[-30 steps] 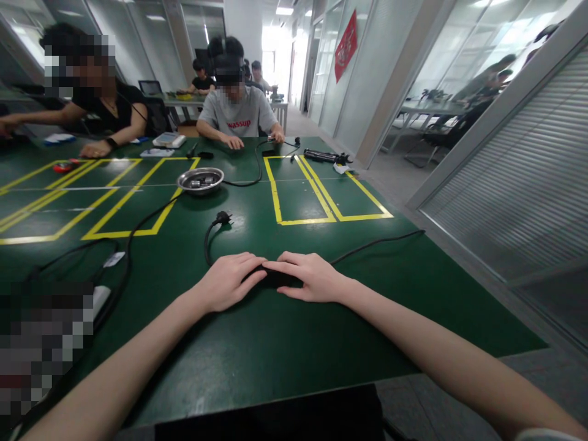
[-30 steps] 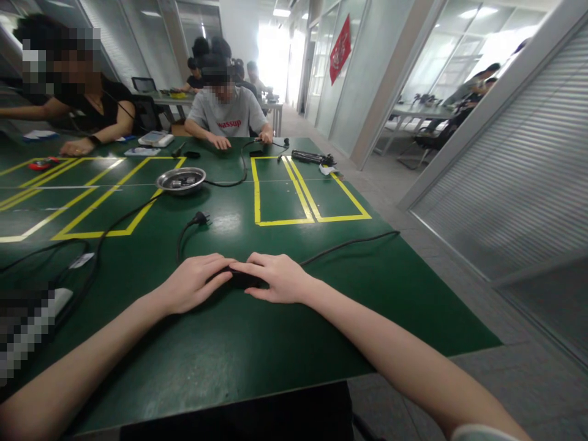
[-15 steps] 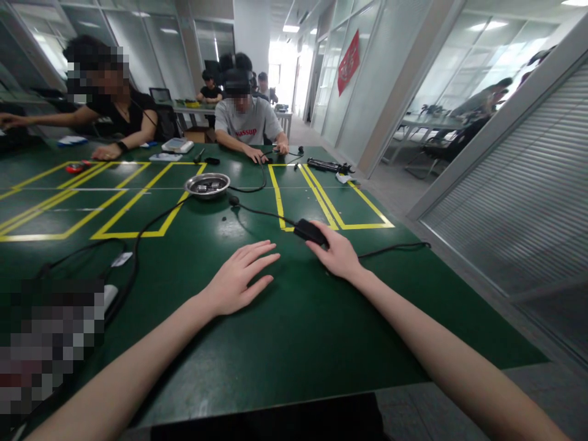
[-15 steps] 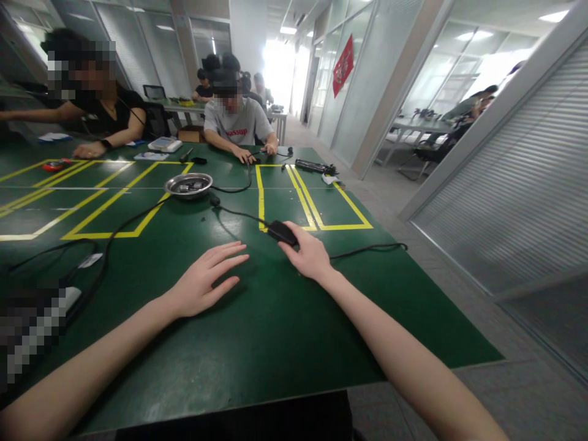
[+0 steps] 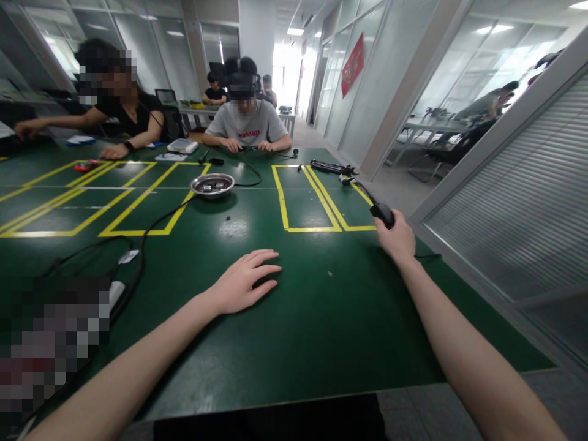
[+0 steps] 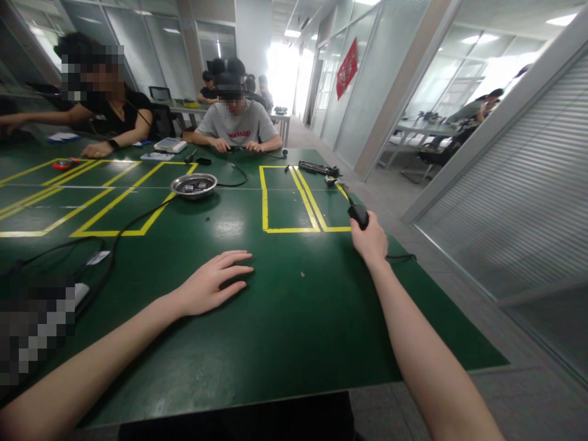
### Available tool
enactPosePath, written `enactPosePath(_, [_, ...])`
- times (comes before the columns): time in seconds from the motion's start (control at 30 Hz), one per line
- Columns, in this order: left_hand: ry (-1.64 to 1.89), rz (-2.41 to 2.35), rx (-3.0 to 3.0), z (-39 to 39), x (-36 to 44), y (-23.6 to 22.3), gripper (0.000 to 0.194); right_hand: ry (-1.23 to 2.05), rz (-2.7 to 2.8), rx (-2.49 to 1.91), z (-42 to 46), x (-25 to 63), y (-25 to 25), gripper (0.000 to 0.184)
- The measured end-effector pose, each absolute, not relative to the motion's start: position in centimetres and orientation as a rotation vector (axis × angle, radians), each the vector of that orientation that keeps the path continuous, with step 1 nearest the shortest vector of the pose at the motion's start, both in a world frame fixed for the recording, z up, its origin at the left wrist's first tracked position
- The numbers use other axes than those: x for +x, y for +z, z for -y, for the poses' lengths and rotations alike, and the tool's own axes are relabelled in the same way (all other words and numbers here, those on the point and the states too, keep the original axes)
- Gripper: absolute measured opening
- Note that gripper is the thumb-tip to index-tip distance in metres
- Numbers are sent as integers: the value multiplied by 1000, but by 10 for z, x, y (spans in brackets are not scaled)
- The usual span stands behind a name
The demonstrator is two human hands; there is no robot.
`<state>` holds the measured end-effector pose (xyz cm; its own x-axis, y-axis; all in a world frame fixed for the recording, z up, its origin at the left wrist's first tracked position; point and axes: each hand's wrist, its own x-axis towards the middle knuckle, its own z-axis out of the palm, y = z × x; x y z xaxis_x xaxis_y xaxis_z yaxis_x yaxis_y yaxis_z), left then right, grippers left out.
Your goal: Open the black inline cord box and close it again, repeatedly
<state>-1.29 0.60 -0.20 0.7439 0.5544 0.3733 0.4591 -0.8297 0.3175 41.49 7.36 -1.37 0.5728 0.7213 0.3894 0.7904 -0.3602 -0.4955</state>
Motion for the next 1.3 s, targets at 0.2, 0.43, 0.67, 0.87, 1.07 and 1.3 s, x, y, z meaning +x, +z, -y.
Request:
enactPosePath(0.2, [649, -817, 2692, -5, -12, -2, 29, -63, 1272, -2244, -81, 419, -29, 61])
enactPosePath(0.43, [613, -829, 2687, -5, -11, 1, 29, -175, 1204, -2176, -79, 429, -28, 59])
enactPosePath(0.67, [593, -820, 2690, -5, -9, 1, 28, -175, 1223, -2185, -77, 435, -27, 60])
enactPosePath(0.87, [598, -813, 2696, -5, -9, 2, 27, -123, 1285, -2185, -78, 433, -29, 56])
enactPosePath(1.07, [585, -819, 2691, -5, -9, 3, 27, -111, 1175, -2168, -80, 434, -27, 45])
enactPosePath(1.3, [598, -808, 2697, -5, -10, 3, 27, -133, 1080, -2134, -82, 439, -27, 38])
